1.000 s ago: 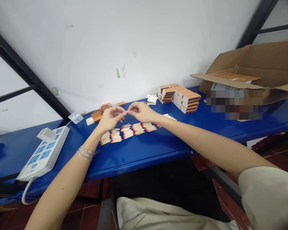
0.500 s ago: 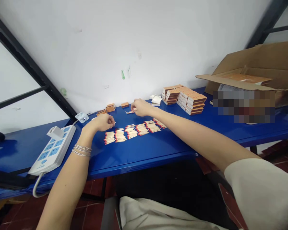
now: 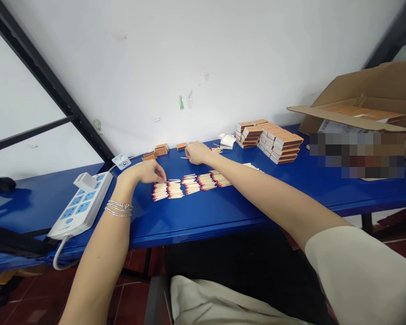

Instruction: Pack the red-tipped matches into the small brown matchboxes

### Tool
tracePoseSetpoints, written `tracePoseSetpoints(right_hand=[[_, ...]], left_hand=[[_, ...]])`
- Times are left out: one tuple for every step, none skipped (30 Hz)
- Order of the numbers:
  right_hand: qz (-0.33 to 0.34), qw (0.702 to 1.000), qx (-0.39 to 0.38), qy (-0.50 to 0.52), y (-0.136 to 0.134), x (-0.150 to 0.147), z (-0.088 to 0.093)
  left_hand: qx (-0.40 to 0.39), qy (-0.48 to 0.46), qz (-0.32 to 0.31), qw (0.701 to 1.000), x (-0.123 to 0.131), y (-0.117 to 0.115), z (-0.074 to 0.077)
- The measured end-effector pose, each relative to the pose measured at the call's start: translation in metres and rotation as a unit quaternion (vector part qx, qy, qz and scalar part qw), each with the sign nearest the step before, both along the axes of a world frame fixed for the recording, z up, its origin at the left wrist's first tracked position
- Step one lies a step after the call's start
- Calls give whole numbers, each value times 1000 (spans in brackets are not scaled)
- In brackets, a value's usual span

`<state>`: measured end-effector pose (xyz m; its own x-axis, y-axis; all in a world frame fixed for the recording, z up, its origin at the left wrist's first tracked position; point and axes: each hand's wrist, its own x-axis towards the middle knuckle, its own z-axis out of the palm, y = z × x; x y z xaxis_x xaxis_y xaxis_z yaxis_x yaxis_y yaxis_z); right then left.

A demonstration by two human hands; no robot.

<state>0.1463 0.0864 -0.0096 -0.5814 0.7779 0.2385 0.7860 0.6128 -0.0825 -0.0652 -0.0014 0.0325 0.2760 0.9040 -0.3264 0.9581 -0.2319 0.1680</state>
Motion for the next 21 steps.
tracePoseSetpoints(right_hand=[[-4,1000,2,-3,-1,1,0],[-6,1000,3,-5,-1,2,0],[-8,1000,4,-6,-1,2,-1],[-10,1000,6,-6,-1,3,-1],[-12,1000,9,-4,-1,4,-1],[-13,1000,12,2,-1,5,-1],[-13,1000,13,10,-1,5,-1],[-11,1000,12,21,-1,6,-1],[-8,999,9,33,-2,7,0],[-4,999,5,43,-3,7,0],[0,999,2,52,-5,7,1],[5,998,-2,59,-6,8,2],[8,998,-5,65,-7,8,3],[11,997,-8,69,-8,8,4],[12,997,-11,74,-9,9,4],[11,997,-15,78,-9,9,4],[10,996,-19,82,-9,10,4],[10,996,-24,86,-9,10,4],[11,995,-29,90,-9,10,3],[16,995,-34,97,-10,10,3],[22,993,-40,106,-11,10,2]], left_hand=[[-2,2,6,1000,0,-1,1],[0,5,12,1000,1,-2,2],[4,8,18,1000,2,-3,2],[8,10,23,1000,3,-4,3],[11,12,25,1000,4,-4,3],[13,13,28,999,5,-5,3],[14,14,29,999,6,-5,2],[15,15,30,999,6,-5,2],[15,15,31,999,6,-4,1],[15,15,31,999,5,-4,0],[14,12,32,999,5,-3,-1],[11,9,33,999,4,-2,-2],[7,4,36,999,3,-1,-3],[1,-4,39,999,2,0,-4],[-5,-12,42,999,1,0,-5],[-9,-21,45,999,0,0,-5],[-11,-26,46,999,0,1,-5],[-10,-29,45,999,-1,1,-4],[-8,-27,44,999,-1,0,-4],[-6,-23,42,999,-2,0,-3],[-6,-18,39,999,-3,0,-1]])
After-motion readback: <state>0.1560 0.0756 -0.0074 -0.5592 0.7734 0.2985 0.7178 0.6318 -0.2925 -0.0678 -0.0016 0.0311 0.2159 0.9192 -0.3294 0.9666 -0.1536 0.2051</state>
